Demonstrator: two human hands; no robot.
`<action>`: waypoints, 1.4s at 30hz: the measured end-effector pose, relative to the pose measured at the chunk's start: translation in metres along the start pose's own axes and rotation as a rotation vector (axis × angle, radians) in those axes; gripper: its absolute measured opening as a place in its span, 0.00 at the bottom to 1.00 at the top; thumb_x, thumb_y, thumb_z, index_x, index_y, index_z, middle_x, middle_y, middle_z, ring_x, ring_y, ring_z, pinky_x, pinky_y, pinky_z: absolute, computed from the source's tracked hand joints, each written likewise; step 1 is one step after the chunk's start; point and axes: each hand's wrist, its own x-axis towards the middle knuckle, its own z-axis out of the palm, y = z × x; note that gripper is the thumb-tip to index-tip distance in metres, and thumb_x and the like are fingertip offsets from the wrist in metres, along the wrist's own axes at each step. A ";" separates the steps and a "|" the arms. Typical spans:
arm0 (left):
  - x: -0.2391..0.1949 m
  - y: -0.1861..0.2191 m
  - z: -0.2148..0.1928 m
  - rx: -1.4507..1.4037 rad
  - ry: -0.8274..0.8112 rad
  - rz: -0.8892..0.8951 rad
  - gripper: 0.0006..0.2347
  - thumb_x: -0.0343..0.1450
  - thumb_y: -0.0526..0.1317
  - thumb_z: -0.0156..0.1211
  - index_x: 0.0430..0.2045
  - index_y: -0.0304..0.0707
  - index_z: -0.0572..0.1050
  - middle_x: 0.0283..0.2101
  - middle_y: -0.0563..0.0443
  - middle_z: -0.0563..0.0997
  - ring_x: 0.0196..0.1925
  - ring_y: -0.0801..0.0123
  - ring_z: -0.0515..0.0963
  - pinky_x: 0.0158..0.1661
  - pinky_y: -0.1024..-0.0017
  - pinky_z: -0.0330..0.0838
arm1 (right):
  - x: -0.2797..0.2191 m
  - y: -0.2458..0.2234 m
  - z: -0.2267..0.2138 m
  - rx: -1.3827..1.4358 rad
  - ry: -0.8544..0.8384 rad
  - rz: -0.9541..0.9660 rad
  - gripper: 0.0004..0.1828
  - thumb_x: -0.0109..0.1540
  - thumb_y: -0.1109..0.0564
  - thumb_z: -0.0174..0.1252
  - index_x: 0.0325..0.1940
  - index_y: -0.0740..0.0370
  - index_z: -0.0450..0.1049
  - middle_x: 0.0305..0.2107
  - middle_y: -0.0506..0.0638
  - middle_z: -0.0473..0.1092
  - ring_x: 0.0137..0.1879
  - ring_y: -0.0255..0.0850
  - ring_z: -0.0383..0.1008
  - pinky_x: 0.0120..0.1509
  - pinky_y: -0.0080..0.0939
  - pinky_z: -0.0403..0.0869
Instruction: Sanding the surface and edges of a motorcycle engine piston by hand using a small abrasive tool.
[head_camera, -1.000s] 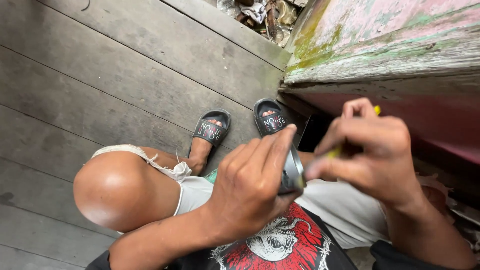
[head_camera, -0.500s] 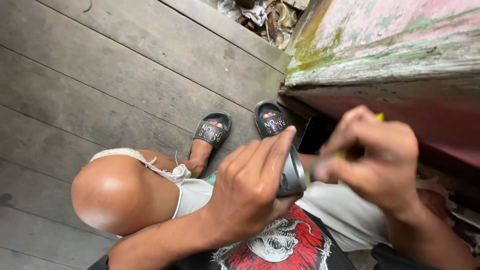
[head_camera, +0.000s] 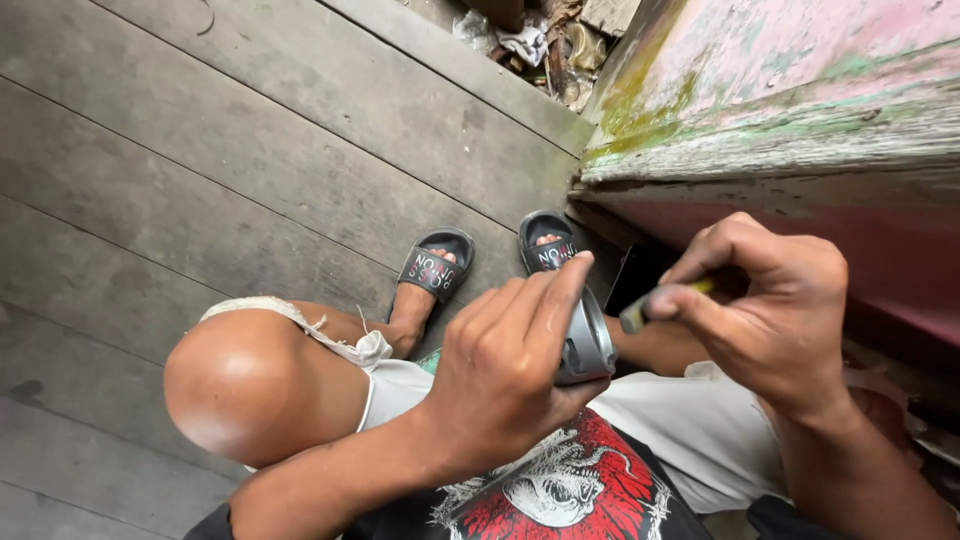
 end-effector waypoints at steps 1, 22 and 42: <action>0.000 0.001 0.000 -0.011 -0.006 0.003 0.36 0.58 0.37 0.74 0.59 0.16 0.64 0.48 0.33 0.78 0.39 0.52 0.78 0.41 0.61 0.71 | -0.004 0.000 -0.002 0.050 0.004 -0.006 0.13 0.51 0.57 0.69 0.25 0.67 0.73 0.23 0.48 0.70 0.22 0.31 0.55 0.28 0.30 0.54; -0.002 0.003 0.002 -0.010 0.001 0.001 0.36 0.58 0.37 0.75 0.59 0.16 0.65 0.46 0.35 0.77 0.37 0.54 0.76 0.40 0.61 0.71 | -0.009 -0.009 -0.003 0.065 0.015 -0.201 0.17 0.47 0.48 0.65 0.25 0.64 0.71 0.15 0.45 0.68 0.22 0.35 0.64 0.56 0.41 0.67; 0.002 0.002 -0.001 -0.025 0.005 -0.018 0.36 0.59 0.37 0.76 0.59 0.16 0.64 0.44 0.35 0.77 0.37 0.53 0.77 0.40 0.60 0.71 | -0.003 0.002 0.002 -0.004 -0.090 -0.080 0.13 0.45 0.54 0.71 0.24 0.63 0.76 0.18 0.47 0.70 0.24 0.34 0.63 0.43 0.37 0.63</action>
